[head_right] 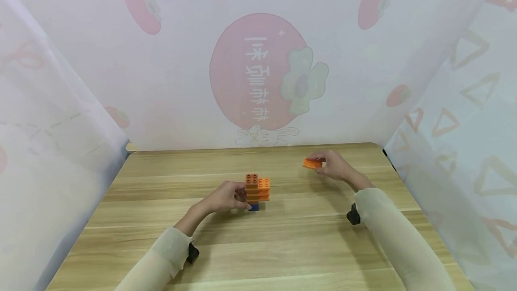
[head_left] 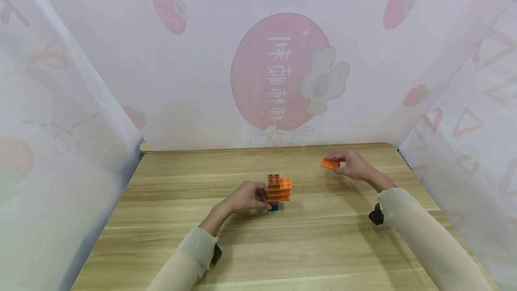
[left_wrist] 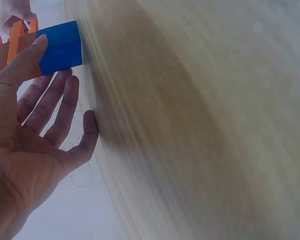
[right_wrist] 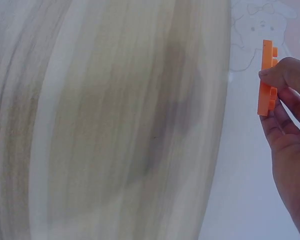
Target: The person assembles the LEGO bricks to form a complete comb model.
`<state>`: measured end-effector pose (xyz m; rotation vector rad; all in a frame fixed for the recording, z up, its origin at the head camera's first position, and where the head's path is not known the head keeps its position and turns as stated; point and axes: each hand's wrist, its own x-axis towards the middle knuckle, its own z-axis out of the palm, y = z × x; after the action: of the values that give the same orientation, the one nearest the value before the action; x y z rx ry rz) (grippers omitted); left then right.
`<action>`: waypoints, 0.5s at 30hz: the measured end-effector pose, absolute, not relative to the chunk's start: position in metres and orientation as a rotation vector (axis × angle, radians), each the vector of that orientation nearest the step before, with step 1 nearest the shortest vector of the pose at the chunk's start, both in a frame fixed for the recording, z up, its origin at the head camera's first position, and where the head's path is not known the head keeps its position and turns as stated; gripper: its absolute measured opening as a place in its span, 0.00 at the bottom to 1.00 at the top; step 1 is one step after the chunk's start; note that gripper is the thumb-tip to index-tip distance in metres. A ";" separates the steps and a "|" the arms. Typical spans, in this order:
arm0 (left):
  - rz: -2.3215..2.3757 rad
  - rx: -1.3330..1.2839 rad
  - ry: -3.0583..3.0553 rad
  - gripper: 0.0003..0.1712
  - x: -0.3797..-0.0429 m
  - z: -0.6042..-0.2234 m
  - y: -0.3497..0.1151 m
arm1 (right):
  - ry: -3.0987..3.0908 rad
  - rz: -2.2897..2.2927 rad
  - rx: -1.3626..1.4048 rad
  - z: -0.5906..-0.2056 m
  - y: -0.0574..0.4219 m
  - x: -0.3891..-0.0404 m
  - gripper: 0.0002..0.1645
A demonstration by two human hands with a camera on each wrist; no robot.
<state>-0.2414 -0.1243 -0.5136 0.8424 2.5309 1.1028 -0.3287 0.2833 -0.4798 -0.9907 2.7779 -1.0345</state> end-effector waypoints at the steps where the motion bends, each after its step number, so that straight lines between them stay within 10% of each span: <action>1: 1.102 0.839 2.529 0.14 -0.241 -0.513 -0.124 | 2.779 -1.036 -0.995 -0.478 0.282 -0.328 0.27; 15: 1.090 0.810 2.535 0.14 -0.241 -0.513 -0.124 | 2.804 -0.993 -1.178 -0.458 0.263 -0.318 0.27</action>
<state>-0.2405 -0.1243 -0.5131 0.8095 2.5352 1.0897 -0.3182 0.2629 -0.4577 -1.1777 2.8043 -0.9929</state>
